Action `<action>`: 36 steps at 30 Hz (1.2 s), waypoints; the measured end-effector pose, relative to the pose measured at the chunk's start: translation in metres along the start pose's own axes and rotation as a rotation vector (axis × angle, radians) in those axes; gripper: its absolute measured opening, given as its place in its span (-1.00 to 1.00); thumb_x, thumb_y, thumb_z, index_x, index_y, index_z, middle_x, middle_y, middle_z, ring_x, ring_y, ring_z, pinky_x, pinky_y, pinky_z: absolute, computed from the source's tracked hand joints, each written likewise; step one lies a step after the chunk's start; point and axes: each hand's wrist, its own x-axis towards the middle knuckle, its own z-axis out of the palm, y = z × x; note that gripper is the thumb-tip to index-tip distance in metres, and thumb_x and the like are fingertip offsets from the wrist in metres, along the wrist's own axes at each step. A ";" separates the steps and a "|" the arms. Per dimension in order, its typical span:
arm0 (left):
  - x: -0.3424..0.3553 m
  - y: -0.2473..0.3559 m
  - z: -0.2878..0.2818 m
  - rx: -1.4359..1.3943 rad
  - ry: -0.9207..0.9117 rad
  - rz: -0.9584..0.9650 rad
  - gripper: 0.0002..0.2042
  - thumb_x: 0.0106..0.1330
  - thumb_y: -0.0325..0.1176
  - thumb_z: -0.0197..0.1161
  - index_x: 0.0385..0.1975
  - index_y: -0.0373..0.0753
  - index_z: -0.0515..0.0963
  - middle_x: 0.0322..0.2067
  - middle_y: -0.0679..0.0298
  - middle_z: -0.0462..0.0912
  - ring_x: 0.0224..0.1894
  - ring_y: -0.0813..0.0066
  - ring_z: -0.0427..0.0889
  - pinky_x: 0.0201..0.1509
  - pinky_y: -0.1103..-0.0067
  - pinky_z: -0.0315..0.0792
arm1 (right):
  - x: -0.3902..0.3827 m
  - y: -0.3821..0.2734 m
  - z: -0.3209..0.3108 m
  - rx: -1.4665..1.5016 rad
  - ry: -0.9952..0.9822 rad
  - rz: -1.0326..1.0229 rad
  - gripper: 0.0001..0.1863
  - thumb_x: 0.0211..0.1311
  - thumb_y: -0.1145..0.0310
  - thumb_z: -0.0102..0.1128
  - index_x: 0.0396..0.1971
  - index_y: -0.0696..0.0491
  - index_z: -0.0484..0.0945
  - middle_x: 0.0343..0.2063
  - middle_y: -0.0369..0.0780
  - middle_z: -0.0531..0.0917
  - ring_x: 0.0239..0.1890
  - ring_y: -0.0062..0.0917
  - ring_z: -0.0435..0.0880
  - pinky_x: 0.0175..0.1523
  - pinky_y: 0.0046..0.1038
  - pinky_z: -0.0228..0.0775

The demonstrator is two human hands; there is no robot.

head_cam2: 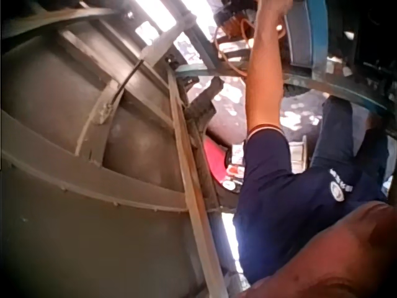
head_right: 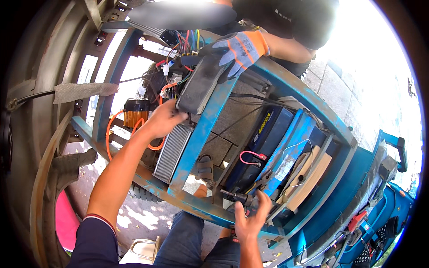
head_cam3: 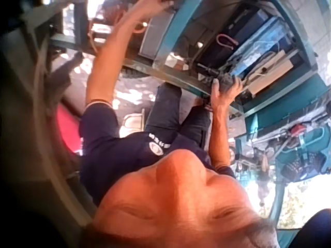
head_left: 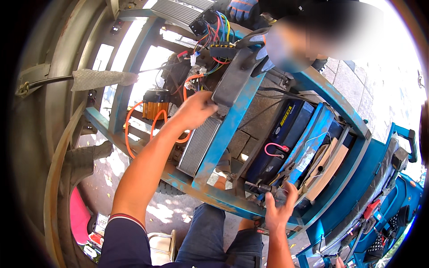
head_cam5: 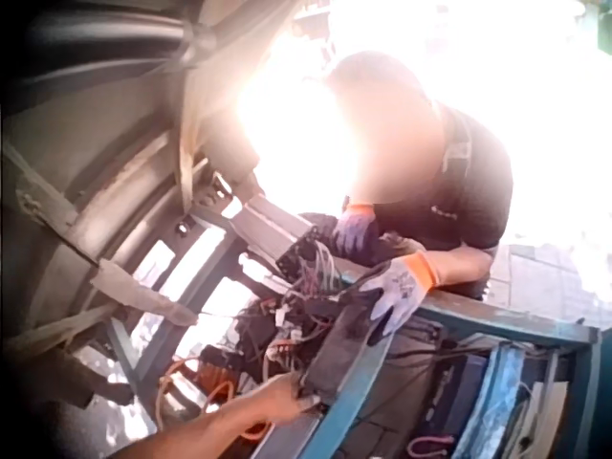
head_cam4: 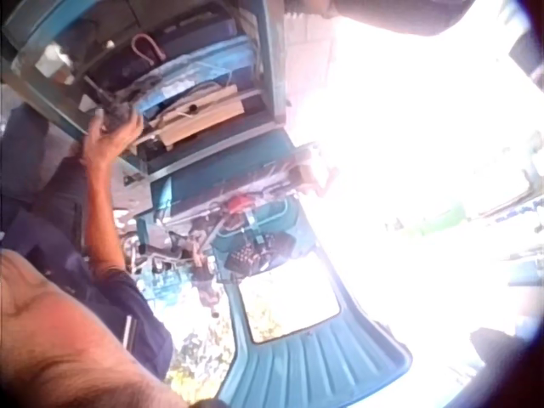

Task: The person uses pliers to cut a zip tie securing an orange cable on a blue vehicle frame. They then use a cordless drill to remove screws from a metal bracket and detach a silver heat sink component. The person handles the heat sink and continues to work on the vehicle's internal wiring and battery area.

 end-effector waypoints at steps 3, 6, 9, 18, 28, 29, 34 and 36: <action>-0.026 -0.031 -0.002 -0.428 0.431 0.039 -0.54 0.40 -0.21 0.33 0.19 -0.35 0.53 -0.03 0.19 0.66 0.02 0.35 0.64 0.14 0.43 0.48 | 0.056 -0.020 0.051 1.246 -0.390 0.361 -0.19 0.48 -0.19 0.07 0.35 0.28 0.33 0.26 0.09 0.52 0.27 -0.11 0.55 0.41 -0.13 0.33; -0.062 -0.058 0.001 -1.106 0.429 -0.358 -0.61 0.46 -0.08 0.27 0.12 -0.18 0.49 -0.10 0.22 0.58 -0.10 0.36 0.60 0.09 0.27 0.54 | 0.095 -0.008 0.109 1.936 -0.674 0.616 0.02 0.37 -0.47 -0.09 0.38 0.23 0.28 0.27 0.12 0.50 0.30 -0.01 0.51 0.42 0.01 0.32; -0.096 -0.082 0.001 -1.189 0.422 -0.397 -0.67 0.52 -0.18 0.21 0.13 -0.20 0.44 -0.13 0.23 0.58 -0.12 0.32 0.61 0.03 0.35 0.58 | 0.097 -0.016 0.153 1.924 -0.683 0.621 0.08 0.35 -0.50 -0.11 0.47 0.22 0.15 0.27 0.10 0.50 0.30 0.02 0.51 0.43 0.04 0.31; -0.042 -0.002 0.015 0.163 0.259 0.266 -0.78 0.31 -0.42 0.31 -0.10 -0.34 0.66 -0.18 0.13 0.65 -0.11 0.19 0.62 0.02 0.36 0.50 | 0.050 0.022 0.079 0.813 -0.685 0.539 -0.53 0.45 0.09 0.28 0.03 0.23 0.57 -0.25 -0.21 0.70 -0.23 -0.58 0.64 -0.10 -0.50 0.46; 0.017 -0.006 0.015 0.370 -0.191 0.116 -0.75 0.35 -0.31 0.22 -0.16 -0.33 0.71 -0.23 -0.06 0.74 -0.13 -0.05 0.68 0.02 0.25 0.52 | -0.035 0.101 -0.028 0.617 -0.440 0.626 -0.68 0.35 0.36 0.39 -0.05 0.25 0.59 -0.33 -0.30 0.69 -0.34 -0.69 0.58 -0.24 -0.58 0.42; 0.018 -0.003 0.015 0.362 -0.238 0.098 -0.74 0.36 -0.29 0.21 -0.15 -0.33 0.71 -0.22 -0.07 0.74 -0.13 -0.05 0.69 0.02 0.26 0.52 | -0.041 0.102 -0.032 0.628 -0.420 0.651 -0.68 0.35 0.37 0.40 -0.04 0.25 0.59 -0.32 -0.30 0.69 -0.34 -0.69 0.59 -0.24 -0.58 0.42; 0.030 0.002 0.020 0.469 -0.328 -0.004 -0.69 0.29 -0.19 0.18 -0.13 -0.19 0.73 -0.15 0.00 0.75 -0.01 -0.03 0.68 0.12 0.25 0.51 | -0.057 0.105 -0.035 0.563 -0.401 0.700 -0.64 0.32 0.34 0.44 -0.04 0.25 0.59 -0.31 -0.32 0.69 -0.31 -0.70 0.59 -0.21 -0.57 0.44; 0.035 0.017 0.026 0.522 -0.426 -0.013 -0.66 0.29 -0.17 0.16 -0.06 -0.13 0.72 -0.11 0.03 0.75 -0.02 0.00 0.70 0.10 0.27 0.53 | -0.063 0.116 -0.036 0.537 -0.398 0.629 -0.65 0.32 0.34 0.44 -0.05 0.25 0.59 -0.31 -0.33 0.67 -0.30 -0.72 0.56 -0.19 -0.59 0.43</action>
